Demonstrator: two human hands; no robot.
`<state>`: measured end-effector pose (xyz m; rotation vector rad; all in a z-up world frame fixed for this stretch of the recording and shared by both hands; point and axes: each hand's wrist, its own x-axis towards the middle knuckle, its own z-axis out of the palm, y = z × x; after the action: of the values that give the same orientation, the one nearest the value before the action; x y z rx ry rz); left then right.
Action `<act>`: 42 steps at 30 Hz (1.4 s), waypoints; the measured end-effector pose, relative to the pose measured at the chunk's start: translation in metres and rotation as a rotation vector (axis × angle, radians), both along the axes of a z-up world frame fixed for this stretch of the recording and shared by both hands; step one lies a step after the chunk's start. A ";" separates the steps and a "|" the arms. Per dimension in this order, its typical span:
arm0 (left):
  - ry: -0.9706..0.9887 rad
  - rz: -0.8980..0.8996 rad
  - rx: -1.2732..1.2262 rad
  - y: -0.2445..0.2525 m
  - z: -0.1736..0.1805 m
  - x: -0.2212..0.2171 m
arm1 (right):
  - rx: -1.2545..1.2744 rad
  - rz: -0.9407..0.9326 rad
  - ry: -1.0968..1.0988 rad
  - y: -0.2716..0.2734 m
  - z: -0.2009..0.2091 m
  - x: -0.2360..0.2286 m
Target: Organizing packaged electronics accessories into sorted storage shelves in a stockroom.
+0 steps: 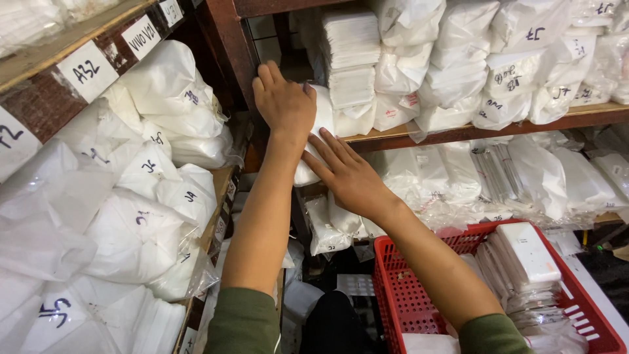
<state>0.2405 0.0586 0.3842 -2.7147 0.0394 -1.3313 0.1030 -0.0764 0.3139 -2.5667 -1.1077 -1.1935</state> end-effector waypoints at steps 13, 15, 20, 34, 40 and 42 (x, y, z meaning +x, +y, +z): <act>0.230 0.049 0.318 0.009 0.003 0.051 | 0.176 -0.006 -0.035 0.018 0.012 0.010; 0.213 -0.122 0.265 0.010 0.003 0.059 | 0.287 0.011 -0.019 0.022 0.014 0.010; 0.045 -0.590 -0.037 0.033 0.018 -0.049 | 0.248 -0.069 -0.044 0.021 0.017 0.023; -0.192 -0.940 -0.246 0.060 -0.082 -0.083 | -0.102 -0.147 -0.292 0.000 0.006 0.049; -0.287 -0.811 -0.117 0.064 -0.089 -0.072 | -0.017 -0.127 -0.331 0.003 0.010 0.057; -0.275 -0.771 -0.085 0.063 -0.090 -0.072 | -0.024 -0.246 -0.424 0.004 0.005 0.061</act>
<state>0.1680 0.1219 0.2941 -2.6392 1.1167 -1.8926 0.1636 -0.0723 0.3193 -2.5944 -0.8826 -1.8594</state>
